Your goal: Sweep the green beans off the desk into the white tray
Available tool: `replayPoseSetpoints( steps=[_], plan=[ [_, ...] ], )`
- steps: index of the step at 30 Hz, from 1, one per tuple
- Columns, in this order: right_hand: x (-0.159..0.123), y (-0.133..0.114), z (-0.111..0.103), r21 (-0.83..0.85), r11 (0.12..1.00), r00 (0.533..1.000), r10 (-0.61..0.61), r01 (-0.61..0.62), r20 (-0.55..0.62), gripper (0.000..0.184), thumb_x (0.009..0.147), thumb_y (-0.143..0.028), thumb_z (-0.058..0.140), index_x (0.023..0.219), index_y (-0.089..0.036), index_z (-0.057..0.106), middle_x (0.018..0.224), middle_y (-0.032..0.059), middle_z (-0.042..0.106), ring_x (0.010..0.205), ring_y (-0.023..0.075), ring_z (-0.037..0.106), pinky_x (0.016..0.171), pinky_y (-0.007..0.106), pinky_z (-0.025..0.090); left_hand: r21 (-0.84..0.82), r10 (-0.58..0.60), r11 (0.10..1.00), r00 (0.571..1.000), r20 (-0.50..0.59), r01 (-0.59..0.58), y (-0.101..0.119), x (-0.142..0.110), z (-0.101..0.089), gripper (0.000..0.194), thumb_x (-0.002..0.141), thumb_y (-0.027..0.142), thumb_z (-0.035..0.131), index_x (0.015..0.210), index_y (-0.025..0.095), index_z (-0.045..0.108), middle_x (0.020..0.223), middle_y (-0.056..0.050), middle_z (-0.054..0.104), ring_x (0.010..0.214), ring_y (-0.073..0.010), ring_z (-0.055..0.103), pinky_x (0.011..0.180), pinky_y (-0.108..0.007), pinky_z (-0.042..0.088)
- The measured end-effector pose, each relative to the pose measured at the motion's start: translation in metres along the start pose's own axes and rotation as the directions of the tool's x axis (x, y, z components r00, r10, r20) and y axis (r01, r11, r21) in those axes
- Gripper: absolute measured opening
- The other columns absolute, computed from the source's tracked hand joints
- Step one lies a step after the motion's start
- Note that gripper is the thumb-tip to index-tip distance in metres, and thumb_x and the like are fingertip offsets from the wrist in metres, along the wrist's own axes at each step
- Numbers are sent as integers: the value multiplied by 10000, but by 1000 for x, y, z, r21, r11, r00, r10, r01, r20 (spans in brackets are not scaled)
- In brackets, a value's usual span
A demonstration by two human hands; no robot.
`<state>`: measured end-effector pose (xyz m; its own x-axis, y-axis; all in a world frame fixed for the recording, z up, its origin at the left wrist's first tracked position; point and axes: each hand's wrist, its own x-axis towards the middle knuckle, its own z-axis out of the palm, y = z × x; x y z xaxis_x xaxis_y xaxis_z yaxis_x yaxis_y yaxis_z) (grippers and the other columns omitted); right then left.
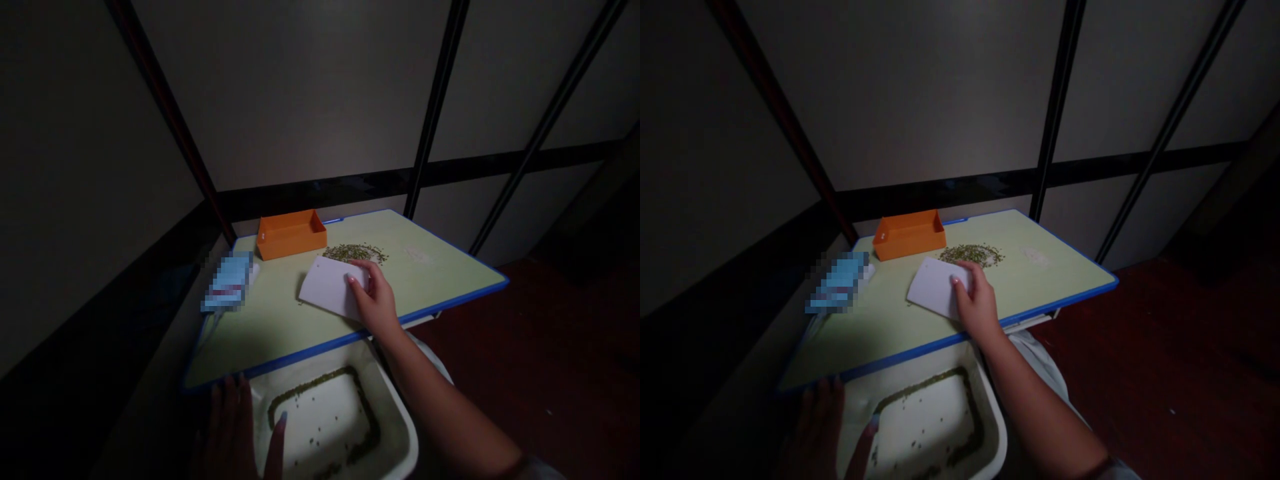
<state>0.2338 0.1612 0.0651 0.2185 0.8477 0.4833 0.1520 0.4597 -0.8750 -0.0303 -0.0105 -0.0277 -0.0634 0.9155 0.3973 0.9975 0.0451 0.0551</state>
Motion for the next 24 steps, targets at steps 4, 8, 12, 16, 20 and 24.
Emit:
replayPoseSetpoints(
  steps=[4,8,12,16,20,24],
  plan=[
    [4,-1,2,17,999,999,-33,32,33,254,862,-298,589,1106,-245,634,1124,54,704,1056,234,632,928,359,475,3,-23,1000,1000,-1,23,10,1,-6,773,874,554,388,1528,188,198,1614,-178,282,1510,-332,260,1075,-587,447],
    [8,3,5,-15,1000,999,9,-9,47,278,844,-317,602,1107,-232,637,1099,67,717,1017,244,643,910,375,485,-23,-73,997,997,-37,72,20,6,-11,738,876,567,340,1492,161,317,1582,-196,348,1494,-346,297,1065,-619,442],
    [9,4,6,-34,999,997,29,-27,66,302,812,-329,626,1096,-227,645,1079,72,722,974,250,651,876,371,492,-71,-134,989,986,-95,128,31,11,-16,721,879,557,289,1430,111,423,1537,-223,413,1474,-354,336,1061,-630,438],
    [9,3,6,-49,999,997,14,-10,82,296,806,-309,631,1092,-235,651,1082,62,728,965,243,653,854,355,495,-101,-163,983,982,-91,153,37,12,-19,723,866,564,298,1426,126,432,1544,-208,412,1482,-349,321,1096,-637,401],
    [9,3,5,-57,998,995,26,-21,93,308,797,-307,647,1099,-243,650,1082,53,729,931,242,654,821,347,493,-119,-190,975,982,-12,187,37,11,-24,723,857,570,310,1444,159,410,1572,-181,380,1499,-334,290,1107,-623,394],
    [10,5,6,-78,996,993,49,-41,111,336,784,-314,674,1114,-255,646,1076,47,729,907,244,652,792,340,490,-134,-194,972,981,11,193,37,12,-27,728,856,573,312,1435,144,420,1569,-188,380,1500,-335,287,1113,-618,388]
  ],
)
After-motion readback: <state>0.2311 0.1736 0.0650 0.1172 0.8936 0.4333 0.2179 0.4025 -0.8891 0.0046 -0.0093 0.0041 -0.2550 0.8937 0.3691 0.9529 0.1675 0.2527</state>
